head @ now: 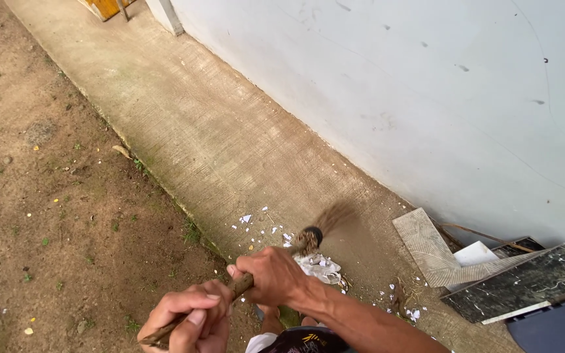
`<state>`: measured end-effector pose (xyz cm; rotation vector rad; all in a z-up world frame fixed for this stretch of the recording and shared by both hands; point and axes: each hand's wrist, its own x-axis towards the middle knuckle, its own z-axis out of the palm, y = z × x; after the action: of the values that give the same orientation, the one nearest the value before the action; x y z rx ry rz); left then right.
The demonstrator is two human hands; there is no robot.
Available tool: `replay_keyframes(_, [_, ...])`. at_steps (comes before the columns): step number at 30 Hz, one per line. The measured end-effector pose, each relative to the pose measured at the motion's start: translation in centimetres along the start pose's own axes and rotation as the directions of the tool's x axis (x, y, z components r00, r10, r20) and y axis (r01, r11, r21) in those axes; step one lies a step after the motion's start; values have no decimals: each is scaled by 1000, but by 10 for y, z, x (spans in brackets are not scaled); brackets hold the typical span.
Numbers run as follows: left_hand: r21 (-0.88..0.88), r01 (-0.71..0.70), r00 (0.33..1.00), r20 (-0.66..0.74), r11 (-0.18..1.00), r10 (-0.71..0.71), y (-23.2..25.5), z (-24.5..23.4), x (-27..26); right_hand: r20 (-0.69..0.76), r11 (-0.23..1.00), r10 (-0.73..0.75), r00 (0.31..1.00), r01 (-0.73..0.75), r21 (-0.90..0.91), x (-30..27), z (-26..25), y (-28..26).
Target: Sweeping debris including white fragments and leaves off a concrete walkway using a broom.
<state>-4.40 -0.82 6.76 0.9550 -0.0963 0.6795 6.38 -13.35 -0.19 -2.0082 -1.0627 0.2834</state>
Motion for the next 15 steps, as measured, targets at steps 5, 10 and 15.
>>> replay_keyframes(5, [55, -161, 977, 154, 985, 150, -41, 9, 3, -129, 988, -137, 982, 126, -88, 25, -12, 50])
replay_keyframes(10, [180, -140, 971, 217, 974, 99, -106, -1, -5, -211, 975, -151, 966, 111, -190, 11, -1, 117])
replay_keyframes(15, [186, 33, 996, 69, 982, -46, -126, -35, 0, -48, 995, 74, 996, -78, -70, -15, 9, 89])
